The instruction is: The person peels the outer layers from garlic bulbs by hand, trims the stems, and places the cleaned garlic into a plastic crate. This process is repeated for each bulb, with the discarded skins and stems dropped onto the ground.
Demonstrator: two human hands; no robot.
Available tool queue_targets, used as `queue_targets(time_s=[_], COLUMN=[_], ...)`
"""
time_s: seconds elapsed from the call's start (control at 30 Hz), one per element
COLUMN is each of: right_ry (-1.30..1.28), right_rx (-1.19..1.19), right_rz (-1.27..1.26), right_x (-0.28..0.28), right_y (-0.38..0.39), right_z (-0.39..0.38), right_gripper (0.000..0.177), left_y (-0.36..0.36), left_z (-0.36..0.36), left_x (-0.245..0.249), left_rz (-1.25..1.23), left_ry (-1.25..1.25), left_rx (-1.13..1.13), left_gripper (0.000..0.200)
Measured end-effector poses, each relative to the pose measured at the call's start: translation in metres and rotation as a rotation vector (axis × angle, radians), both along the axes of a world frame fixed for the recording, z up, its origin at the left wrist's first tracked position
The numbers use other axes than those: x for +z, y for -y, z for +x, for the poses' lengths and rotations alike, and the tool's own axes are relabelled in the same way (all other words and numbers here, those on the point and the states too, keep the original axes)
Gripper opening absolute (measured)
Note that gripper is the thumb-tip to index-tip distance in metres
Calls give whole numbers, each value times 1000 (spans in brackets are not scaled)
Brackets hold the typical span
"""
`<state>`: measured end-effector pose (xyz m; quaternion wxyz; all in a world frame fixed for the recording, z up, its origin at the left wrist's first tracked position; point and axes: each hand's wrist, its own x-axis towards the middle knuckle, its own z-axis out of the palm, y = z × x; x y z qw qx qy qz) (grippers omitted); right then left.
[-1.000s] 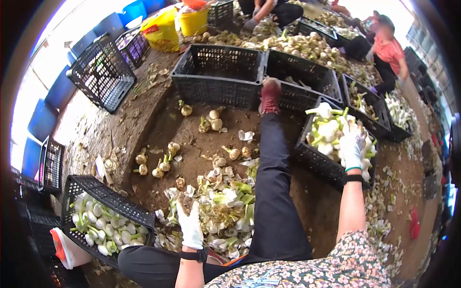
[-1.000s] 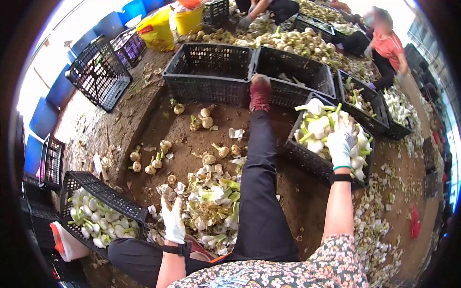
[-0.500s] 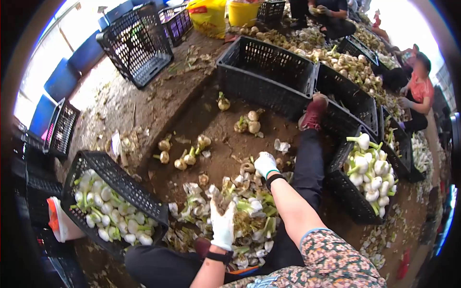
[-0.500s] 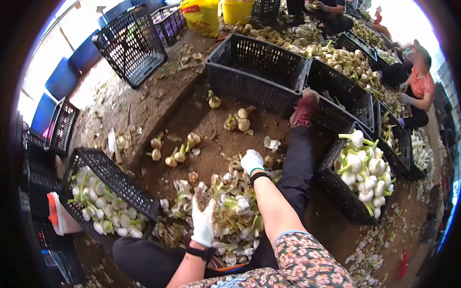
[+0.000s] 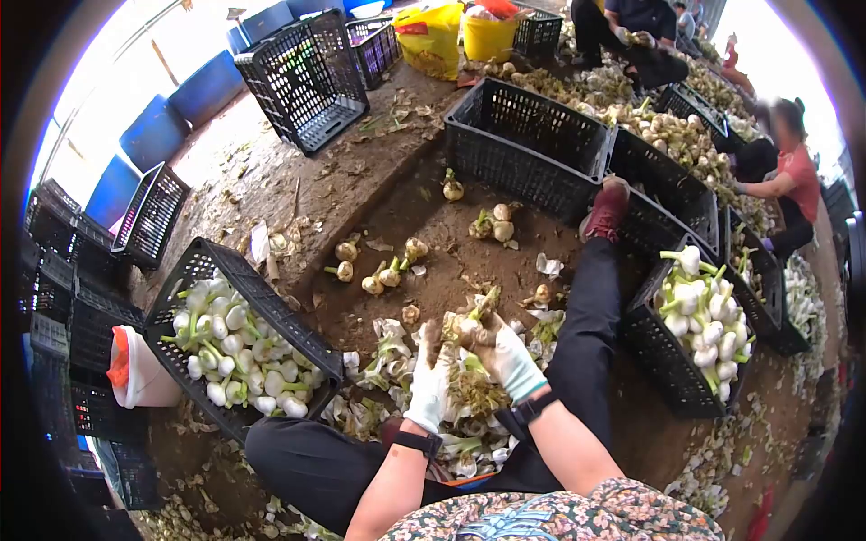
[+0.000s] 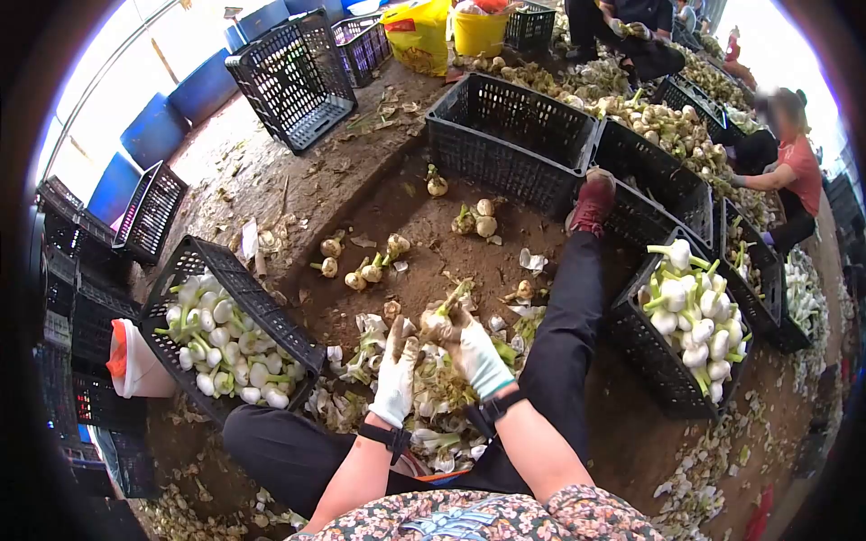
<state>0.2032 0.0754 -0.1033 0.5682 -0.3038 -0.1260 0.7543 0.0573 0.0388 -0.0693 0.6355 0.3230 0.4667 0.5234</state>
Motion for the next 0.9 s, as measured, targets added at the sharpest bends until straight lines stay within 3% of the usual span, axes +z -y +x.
queue_targets(time_s=[0.03, 0.07, 0.17, 0.2, 0.27, 0.5, 0.57, 0.7, 0.77, 0.83, 0.9], right_ry=[-4, 329, 440, 441, 185, 290, 208, 182, 108, 46, 137], right_rx=[46, 84, 135, 124, 119, -37, -22, 66, 105, 138, 11], right_rz=[172, 154, 302, 313, 171, 158, 214, 346, 447, 407, 388], right_x=[29, 60, 95, 98, 101, 129, 145, 161, 168, 168, 194], right_y=[13, 26, 45, 46, 48, 64, 70, 82, 87, 91, 101], right_z=[-10, -15, -8, -4, 2, -16, -10, 10, 19, 24, 18], right_gripper=[40, 45, 49, 49, 42, 35, 37, 45, 48, 48, 40], left_y=[2, 7, 21, 24, 30, 43, 45, 52, 52, 52, 51], left_z=[2, 3, -4, -3, -3, -4, -3, 1, 7, 3, 6], left_x=[15, 21, 54, 58, 65, 90, 103, 119, 124, 131, 138], left_rz=[14, 45, 96, 146, 311, 568, 543, 620, 527, 537, 862], left_ry=[102, 212, 342, 313, 115, -310, -252, -427, -127, -177, -652], left_rx=[-59, -69, -86, -44, -4, -25, -33, -61, 11, 6, 91], left_gripper=[61, 62, 64, 63, 61, 65, 62, 60, 57, 53, 50])
